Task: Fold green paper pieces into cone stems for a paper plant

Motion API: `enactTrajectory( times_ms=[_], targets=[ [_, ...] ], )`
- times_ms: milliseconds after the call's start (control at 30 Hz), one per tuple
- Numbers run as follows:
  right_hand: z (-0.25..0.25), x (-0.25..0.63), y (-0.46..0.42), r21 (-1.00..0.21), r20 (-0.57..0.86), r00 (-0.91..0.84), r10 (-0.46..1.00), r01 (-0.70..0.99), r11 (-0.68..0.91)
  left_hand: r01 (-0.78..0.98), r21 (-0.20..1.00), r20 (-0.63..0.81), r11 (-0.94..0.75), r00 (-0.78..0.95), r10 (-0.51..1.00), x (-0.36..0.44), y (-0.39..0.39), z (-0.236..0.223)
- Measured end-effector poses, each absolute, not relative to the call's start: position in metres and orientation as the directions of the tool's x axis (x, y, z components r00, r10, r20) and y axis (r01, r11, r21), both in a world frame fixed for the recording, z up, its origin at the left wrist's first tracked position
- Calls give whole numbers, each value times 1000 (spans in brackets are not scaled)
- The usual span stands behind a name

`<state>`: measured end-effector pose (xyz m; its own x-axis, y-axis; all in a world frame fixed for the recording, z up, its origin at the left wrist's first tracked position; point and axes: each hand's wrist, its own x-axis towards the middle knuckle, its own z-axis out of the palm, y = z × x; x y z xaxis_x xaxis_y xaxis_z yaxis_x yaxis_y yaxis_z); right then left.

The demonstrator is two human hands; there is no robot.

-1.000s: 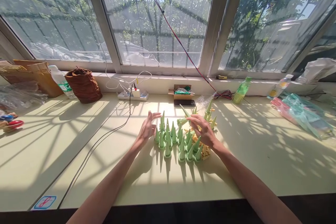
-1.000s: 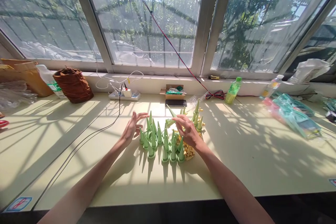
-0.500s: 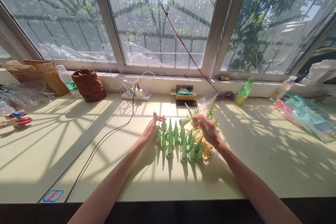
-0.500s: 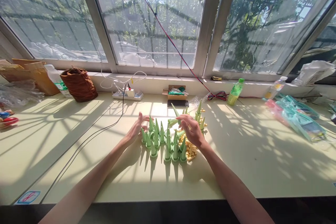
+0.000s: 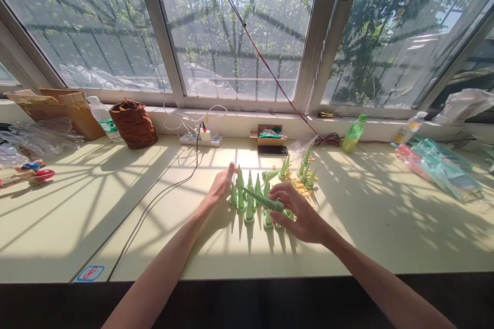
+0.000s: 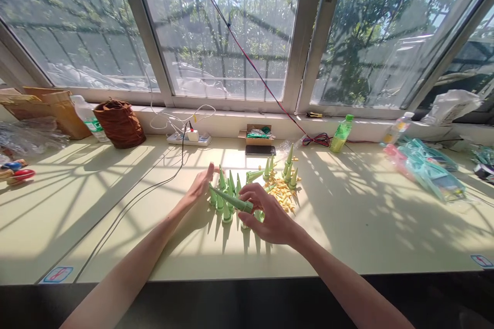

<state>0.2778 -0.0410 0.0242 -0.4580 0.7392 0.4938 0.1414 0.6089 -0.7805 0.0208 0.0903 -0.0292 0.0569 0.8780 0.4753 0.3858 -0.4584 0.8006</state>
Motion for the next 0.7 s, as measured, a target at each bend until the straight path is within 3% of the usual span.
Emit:
enactTrajectory(
  times_ms=[133, 300, 500, 600, 700],
  targets=[
    [25, 272, -66, -714, 393, -649, 651, 231, 661, 324, 886, 325, -333, 79, 942, 20, 94, -32],
    [4, 273, -49, -597, 510, -527, 680, 352, 721, 214, 948, 204, -234, 153, 967, 23, 96, -38],
    [-14, 276, -49, -506, 710, -374, 597, 321, 801, 169, 968, 154, -185, 181, 971, 24, 97, -43],
    [-19, 284, -76, -440, 671, -515, 534, 303, 845, 160, 971, 145, -176, 185, 972, 24, 98, -46],
    [-24, 291, -94, -359, 499, -716, 487, 341, 869, 158, 972, 141, -171, 185, 972, 25, 99, -47]
  ],
)
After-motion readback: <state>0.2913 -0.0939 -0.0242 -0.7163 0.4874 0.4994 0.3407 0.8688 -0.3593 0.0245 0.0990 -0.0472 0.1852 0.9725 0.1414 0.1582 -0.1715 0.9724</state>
